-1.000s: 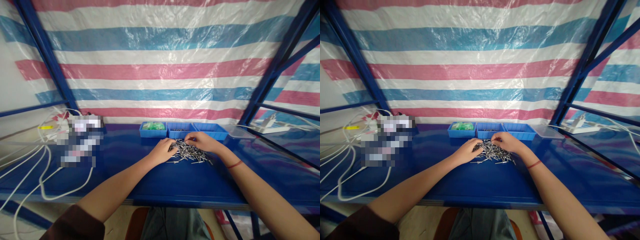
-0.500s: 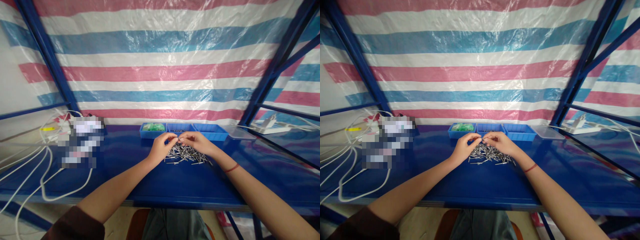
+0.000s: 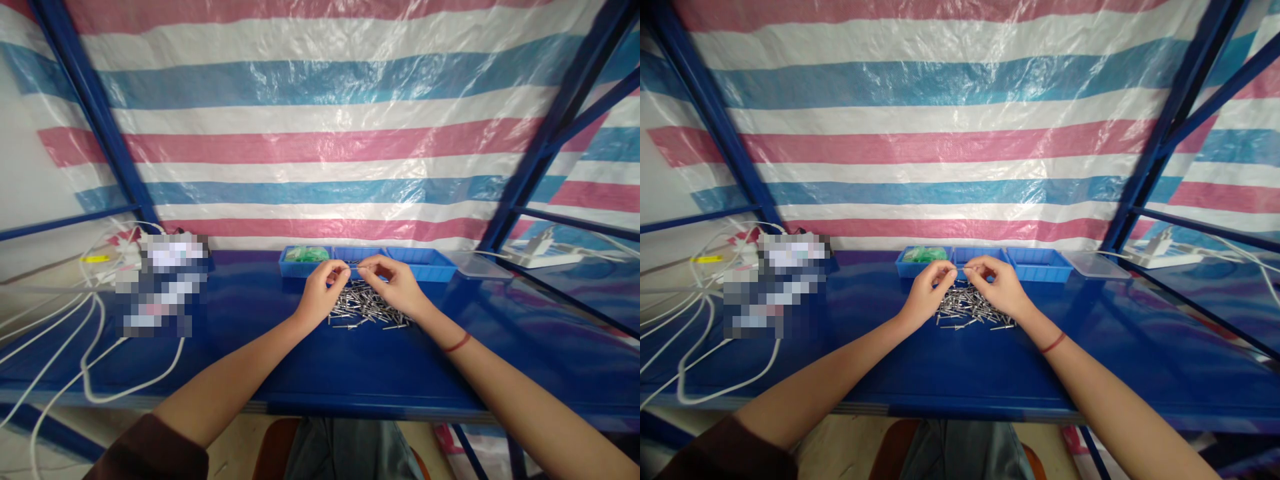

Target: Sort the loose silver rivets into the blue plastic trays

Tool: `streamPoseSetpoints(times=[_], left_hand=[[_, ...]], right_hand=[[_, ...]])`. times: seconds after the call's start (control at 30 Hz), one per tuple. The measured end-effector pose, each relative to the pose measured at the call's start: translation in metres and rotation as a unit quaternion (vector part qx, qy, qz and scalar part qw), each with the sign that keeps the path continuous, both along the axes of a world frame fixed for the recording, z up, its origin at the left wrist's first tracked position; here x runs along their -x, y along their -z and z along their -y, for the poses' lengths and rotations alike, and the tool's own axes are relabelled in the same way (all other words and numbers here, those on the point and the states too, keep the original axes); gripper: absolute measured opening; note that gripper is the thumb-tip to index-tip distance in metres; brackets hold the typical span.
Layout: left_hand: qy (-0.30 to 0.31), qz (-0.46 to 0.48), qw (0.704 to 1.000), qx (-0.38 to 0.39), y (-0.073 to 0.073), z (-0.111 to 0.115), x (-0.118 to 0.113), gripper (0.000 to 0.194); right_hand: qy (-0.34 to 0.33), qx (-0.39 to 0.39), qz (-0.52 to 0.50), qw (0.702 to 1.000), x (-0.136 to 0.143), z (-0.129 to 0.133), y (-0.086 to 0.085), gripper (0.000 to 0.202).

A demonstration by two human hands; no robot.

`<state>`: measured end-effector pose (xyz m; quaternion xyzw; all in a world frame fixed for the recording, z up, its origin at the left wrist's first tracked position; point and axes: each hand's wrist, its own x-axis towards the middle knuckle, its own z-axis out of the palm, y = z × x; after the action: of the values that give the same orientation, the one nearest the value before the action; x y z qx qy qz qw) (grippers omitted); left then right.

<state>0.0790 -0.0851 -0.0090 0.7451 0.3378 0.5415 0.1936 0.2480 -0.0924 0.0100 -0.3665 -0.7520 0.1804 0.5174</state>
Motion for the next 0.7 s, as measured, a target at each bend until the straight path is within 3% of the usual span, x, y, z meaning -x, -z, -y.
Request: streamPoseSetpoints(times=[0.13, 0.23, 0.37, 0.47, 0.6, 0.7], left_hand=[[0.014, -0.042, 0.999, 0.025, 0.005, -0.002, -0.002, 0.014], [-0.008, -0.113, 0.994, 0.0, 0.011, -0.005, -0.001, 0.025], [-0.01, -0.243, 0.97, -0.029, 0.017, -0.006, 0.004, 0.029], [-0.008, -0.293, 0.956, -0.022, 0.019, -0.006, 0.005, 0.028], [-0.001, -0.321, 0.947, -0.013, 0.02, -0.008, 0.005, 0.022], [-0.006, -0.321, 0.947, -0.018, 0.021, -0.009, 0.005, 0.014]], right_hand=[[0.058, -0.1, 0.086, 0.99, -0.004, 0.006, -0.01, 0.023], [0.15, -0.133, 0.113, 0.973, -0.025, -0.004, -0.015, 0.024], [0.344, -0.134, 0.128, 0.921, -0.072, -0.033, -0.01, 0.029], [0.419, -0.108, 0.186, 0.882, -0.104, -0.052, 0.001, 0.033], [0.458, -0.074, 0.277, 0.841, -0.115, -0.059, 0.009, 0.037], [0.379, -0.079, 0.265, 0.883, -0.101, -0.053, 0.003, 0.035]])
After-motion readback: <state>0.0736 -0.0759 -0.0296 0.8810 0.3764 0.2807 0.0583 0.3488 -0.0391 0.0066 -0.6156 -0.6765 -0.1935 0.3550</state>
